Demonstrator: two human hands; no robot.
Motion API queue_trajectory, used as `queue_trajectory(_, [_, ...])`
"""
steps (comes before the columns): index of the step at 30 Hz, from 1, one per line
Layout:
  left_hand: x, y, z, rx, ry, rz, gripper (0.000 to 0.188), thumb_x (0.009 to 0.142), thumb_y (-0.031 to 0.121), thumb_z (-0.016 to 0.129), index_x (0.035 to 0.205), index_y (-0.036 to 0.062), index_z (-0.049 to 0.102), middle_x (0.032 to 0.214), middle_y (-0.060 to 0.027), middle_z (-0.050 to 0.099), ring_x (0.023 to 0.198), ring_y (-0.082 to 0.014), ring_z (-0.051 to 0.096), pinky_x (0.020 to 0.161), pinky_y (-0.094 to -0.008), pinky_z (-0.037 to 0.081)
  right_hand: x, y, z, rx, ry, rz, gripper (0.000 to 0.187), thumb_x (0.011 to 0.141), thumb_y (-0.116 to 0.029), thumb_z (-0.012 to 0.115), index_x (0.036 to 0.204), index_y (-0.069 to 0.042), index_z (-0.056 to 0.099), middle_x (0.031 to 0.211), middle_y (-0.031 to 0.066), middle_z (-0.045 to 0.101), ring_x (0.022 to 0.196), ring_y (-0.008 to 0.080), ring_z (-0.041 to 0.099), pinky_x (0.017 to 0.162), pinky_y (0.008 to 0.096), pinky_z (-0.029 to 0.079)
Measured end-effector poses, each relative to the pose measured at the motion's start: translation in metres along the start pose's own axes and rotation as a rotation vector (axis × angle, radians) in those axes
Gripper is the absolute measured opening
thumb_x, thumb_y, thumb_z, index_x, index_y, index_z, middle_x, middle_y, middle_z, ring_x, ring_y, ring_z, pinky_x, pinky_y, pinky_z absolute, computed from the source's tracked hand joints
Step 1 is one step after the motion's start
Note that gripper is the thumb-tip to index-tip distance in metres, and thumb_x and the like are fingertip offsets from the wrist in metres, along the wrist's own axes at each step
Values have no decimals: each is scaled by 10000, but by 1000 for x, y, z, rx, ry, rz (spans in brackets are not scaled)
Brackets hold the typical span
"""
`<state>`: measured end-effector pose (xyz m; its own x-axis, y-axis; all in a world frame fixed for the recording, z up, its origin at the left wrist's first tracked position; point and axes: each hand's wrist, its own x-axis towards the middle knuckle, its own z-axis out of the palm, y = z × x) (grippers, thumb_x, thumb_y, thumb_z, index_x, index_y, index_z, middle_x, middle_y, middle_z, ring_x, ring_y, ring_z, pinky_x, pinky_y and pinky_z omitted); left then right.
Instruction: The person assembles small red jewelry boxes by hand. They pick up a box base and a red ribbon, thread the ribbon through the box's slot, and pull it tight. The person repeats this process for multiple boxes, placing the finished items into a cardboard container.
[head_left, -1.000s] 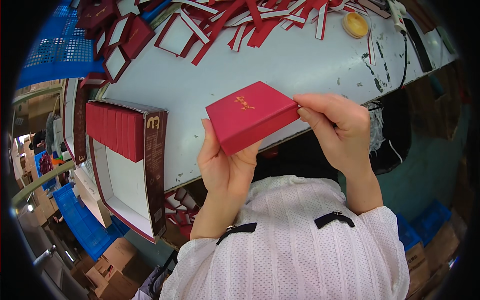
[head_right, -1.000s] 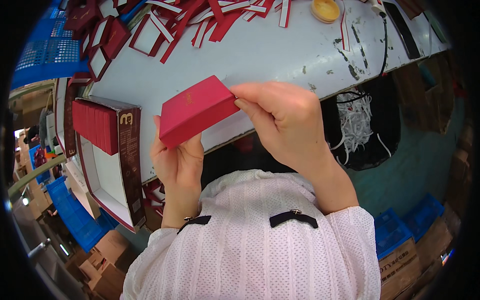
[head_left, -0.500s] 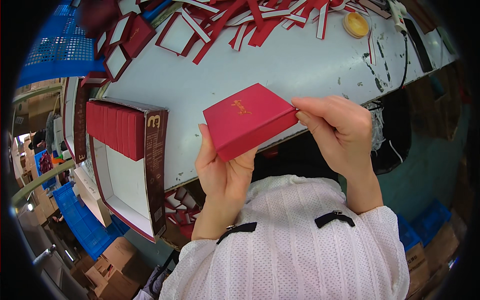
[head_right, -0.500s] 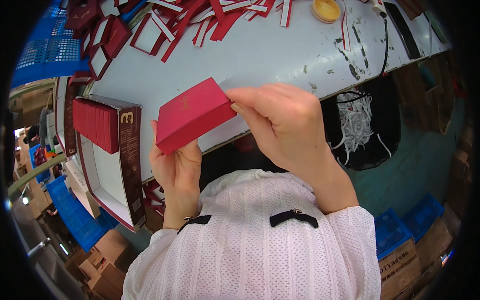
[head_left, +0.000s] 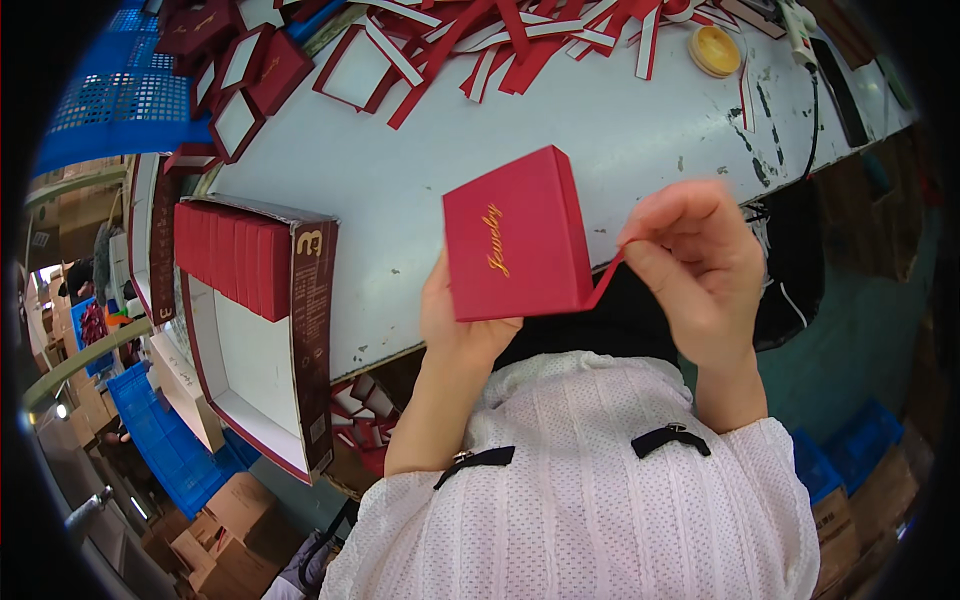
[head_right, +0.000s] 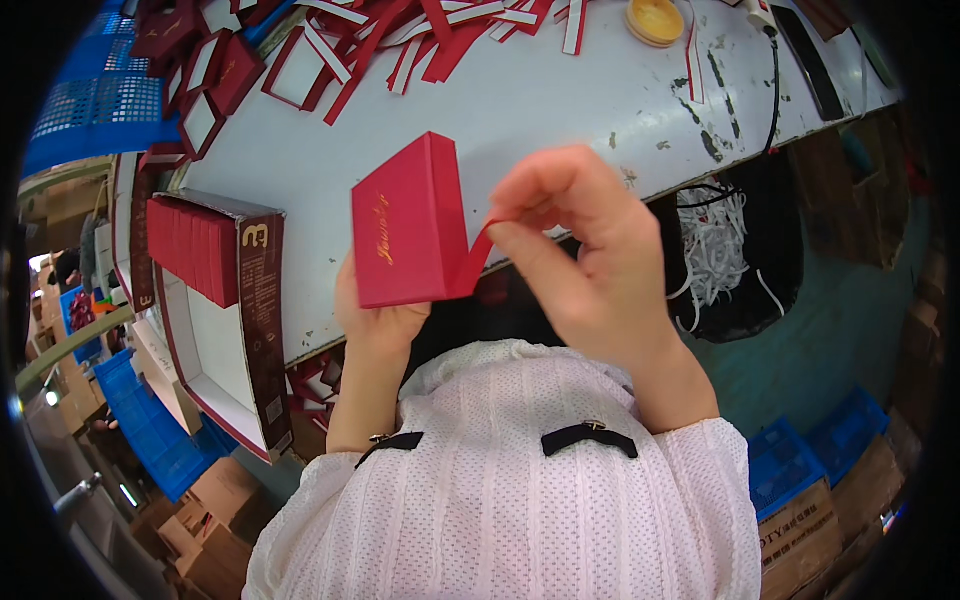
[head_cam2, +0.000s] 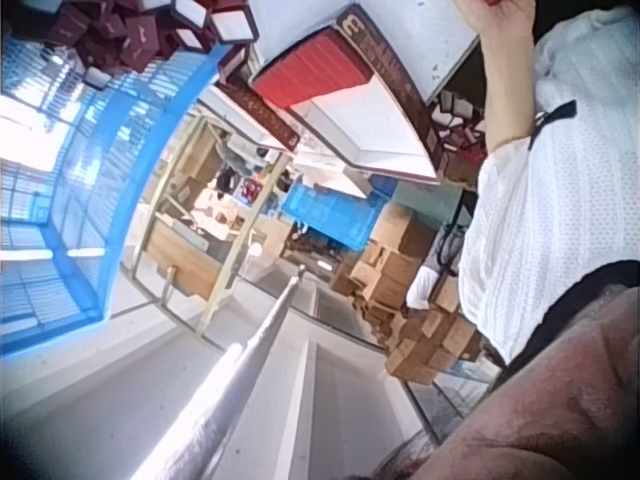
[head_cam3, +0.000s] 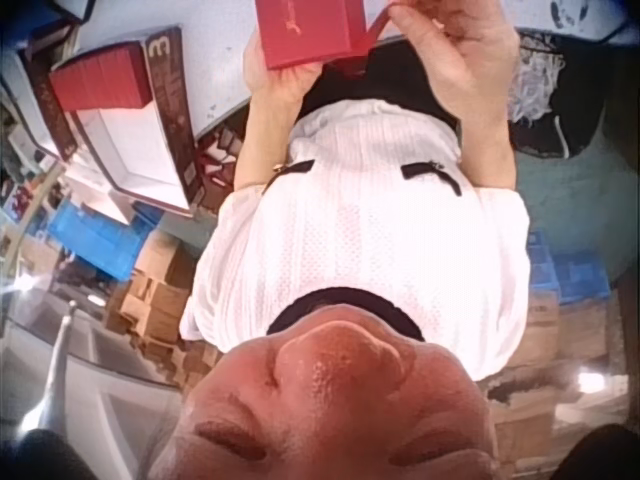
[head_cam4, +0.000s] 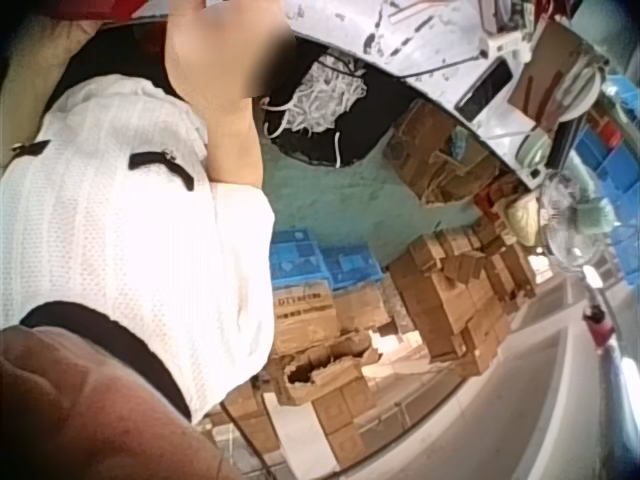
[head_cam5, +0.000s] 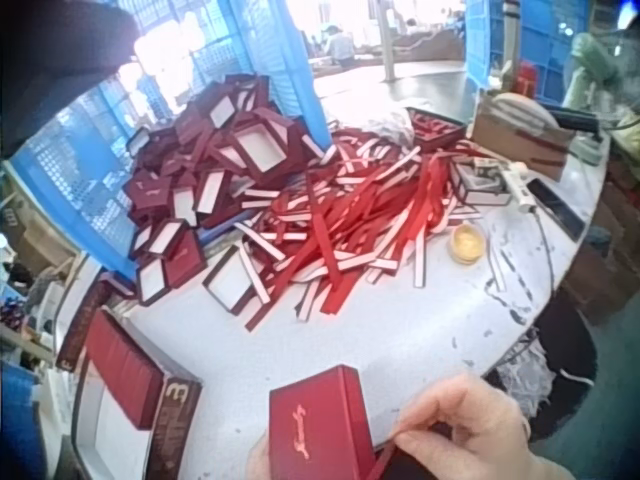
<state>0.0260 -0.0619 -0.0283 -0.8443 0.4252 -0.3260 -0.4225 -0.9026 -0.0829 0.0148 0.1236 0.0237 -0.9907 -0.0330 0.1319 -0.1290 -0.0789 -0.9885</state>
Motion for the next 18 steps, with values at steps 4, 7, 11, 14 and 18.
queue_trajectory(4, [13, -9, -6, 94, -24, -62, 444, 880, 318, 234, 1155, -2, 371, 1117, -177, 460, 1009, -280, 491, 800, -391, 459, 0, 7, 11, -229, -28, -193, 206, 676, 80, 577, 823, -2, 458, 694, 65, 535, 605, 134, 549, 569, 231, 455])
queue_trajectory(7, [13, -11, -1, 95, -57, -87, 452, 880, 313, 219, 1171, -4, 359, 1119, -182, 457, 1012, -287, 488, 805, -402, 453, -4, 4, 13, -292, -39, -196, 273, 668, 78, 587, 878, -8, 436, 674, 61, 533, 600, 144, 554, 568, 241, 458])
queue_trajectory(11, [12, -8, -8, 71, -63, -61, 453, 880, 315, 227, 1171, -6, 360, 1121, -181, 458, 1008, -292, 487, 816, -415, 440, -5, 9, 13, -286, 47, -156, 412, 651, 36, 627, 989, -16, 398, 818, 77, 524, 648, 133, 531, 545, 226, 450])
queue_trajectory(14, [10, -10, -12, 11, -78, -9, 450, 882, 321, 233, 1170, 1, 365, 1117, -171, 464, 986, -285, 499, 800, -407, 446, 1, 13, 9, -215, 107, -88, 459, 679, -38, 640, 1062, -20, 388, 1002, 75, 457, 704, 96, 483, 568, 205, 436])
queue_trajectory(18, [11, -5, -11, 111, -88, 37, 454, 886, 351, 245, 1163, 16, 373, 1093, -145, 482, 964, -259, 513, 786, -394, 451, -7, 17, 16, 298, -179, 362, 265, 782, -77, 543, 1013, 2, 438, 903, 31, 496, 724, 60, 483, 607, 211, 425])
